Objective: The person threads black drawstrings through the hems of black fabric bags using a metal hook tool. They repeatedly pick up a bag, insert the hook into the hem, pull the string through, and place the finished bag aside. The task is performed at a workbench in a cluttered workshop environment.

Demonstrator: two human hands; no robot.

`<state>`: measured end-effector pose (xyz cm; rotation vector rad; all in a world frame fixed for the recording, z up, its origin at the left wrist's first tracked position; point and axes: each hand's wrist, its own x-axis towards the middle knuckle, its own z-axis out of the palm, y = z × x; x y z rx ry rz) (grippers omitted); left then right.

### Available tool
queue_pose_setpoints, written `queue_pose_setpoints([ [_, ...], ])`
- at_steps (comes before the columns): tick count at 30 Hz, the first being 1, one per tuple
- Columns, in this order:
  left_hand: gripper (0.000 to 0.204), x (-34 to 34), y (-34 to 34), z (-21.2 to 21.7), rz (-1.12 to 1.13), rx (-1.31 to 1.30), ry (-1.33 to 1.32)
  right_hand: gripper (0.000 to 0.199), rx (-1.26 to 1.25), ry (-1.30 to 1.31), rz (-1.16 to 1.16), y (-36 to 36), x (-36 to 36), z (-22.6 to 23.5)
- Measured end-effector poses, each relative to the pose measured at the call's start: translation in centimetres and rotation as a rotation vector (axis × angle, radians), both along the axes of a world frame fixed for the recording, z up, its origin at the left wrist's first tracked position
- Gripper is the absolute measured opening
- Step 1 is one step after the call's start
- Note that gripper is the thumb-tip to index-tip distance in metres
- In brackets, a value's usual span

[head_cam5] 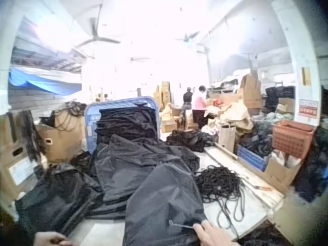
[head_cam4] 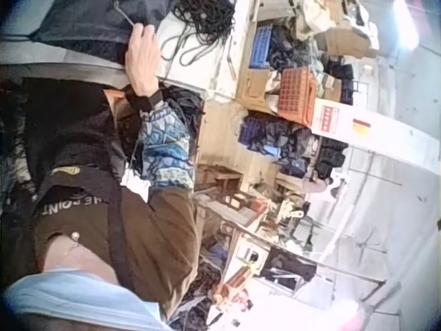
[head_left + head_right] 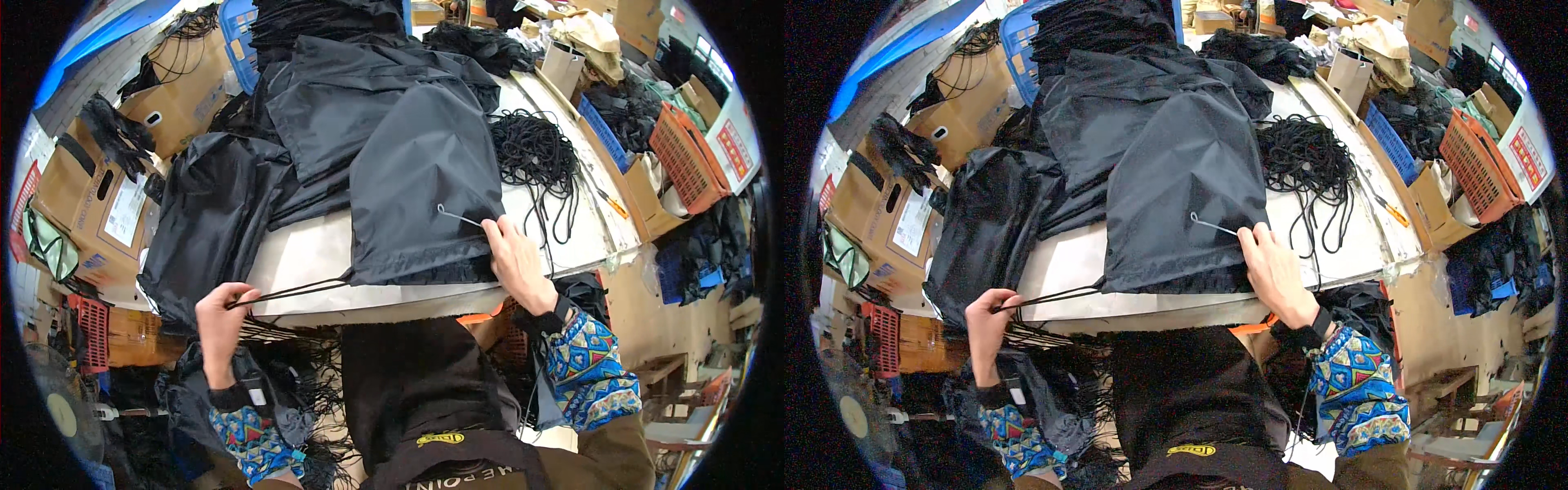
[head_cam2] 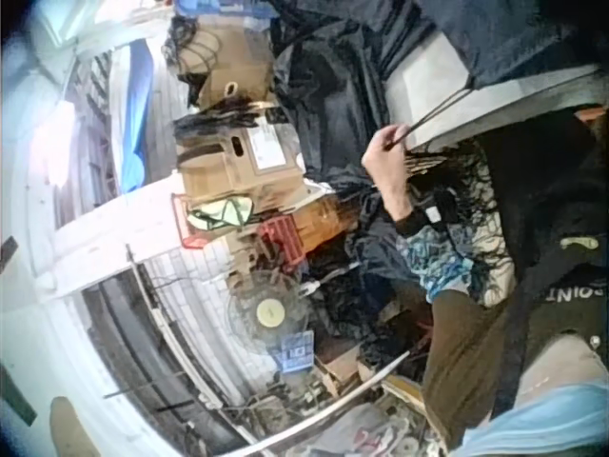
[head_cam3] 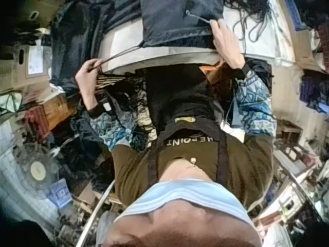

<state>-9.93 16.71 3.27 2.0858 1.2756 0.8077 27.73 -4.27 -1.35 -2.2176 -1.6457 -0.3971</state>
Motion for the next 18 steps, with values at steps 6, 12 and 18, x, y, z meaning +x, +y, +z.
queue_pose_setpoints([
  [6, 0.049, 7.9, -4.8, -2.4, -0.510, 0.369, 0.205, 0.038, -0.102, 0.519, 0.355, 5.0, -4.4, -1.1],
  [12, 0.033, 13.5, -3.2, -8.1, -0.534, 0.345, 0.249, 0.027, 0.008, 0.524, 0.104, -2.1, 1.1, 1.3],
  [18, 0.020, 17.8, -8.1, -4.6, -0.401, 0.343, -0.120, 0.027, -0.079, 0.367, -0.242, -10.7, 5.8, -1.3],
])
